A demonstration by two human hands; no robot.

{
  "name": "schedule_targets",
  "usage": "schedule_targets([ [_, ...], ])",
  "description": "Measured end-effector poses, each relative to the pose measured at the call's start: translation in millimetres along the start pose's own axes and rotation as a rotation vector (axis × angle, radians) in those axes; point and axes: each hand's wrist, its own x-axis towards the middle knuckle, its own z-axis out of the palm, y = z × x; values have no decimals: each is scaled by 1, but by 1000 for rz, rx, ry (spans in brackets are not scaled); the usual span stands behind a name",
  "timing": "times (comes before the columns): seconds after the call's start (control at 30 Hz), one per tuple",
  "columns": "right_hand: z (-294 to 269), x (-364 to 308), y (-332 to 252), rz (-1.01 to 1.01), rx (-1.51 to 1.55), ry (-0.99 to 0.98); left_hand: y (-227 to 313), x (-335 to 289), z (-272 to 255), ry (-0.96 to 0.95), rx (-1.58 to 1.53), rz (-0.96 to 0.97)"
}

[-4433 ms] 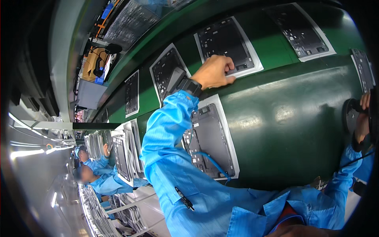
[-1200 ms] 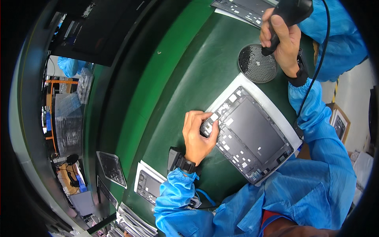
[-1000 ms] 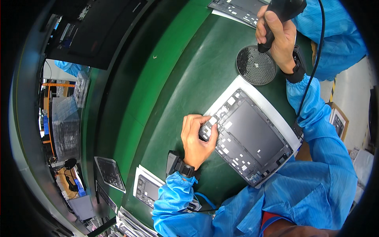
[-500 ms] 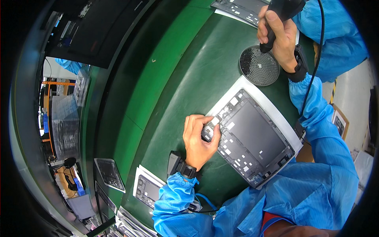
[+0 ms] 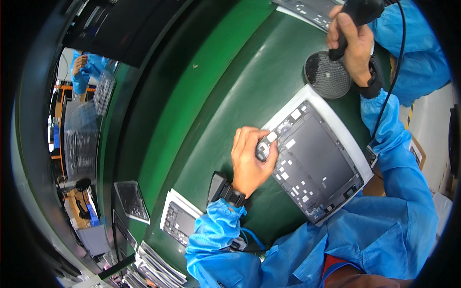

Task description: Assembling electronic tablet components using a power screwdriver on a production line.

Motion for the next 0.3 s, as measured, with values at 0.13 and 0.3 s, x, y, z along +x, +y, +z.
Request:
schedule_targets([
  [0.13,2,-5,6,-53,622,-90,-4,2,4,-4,-48,27],
  [0.3,92,-75,-68,181,378,-425,-9,-3,-1,7,-57,-20],
])
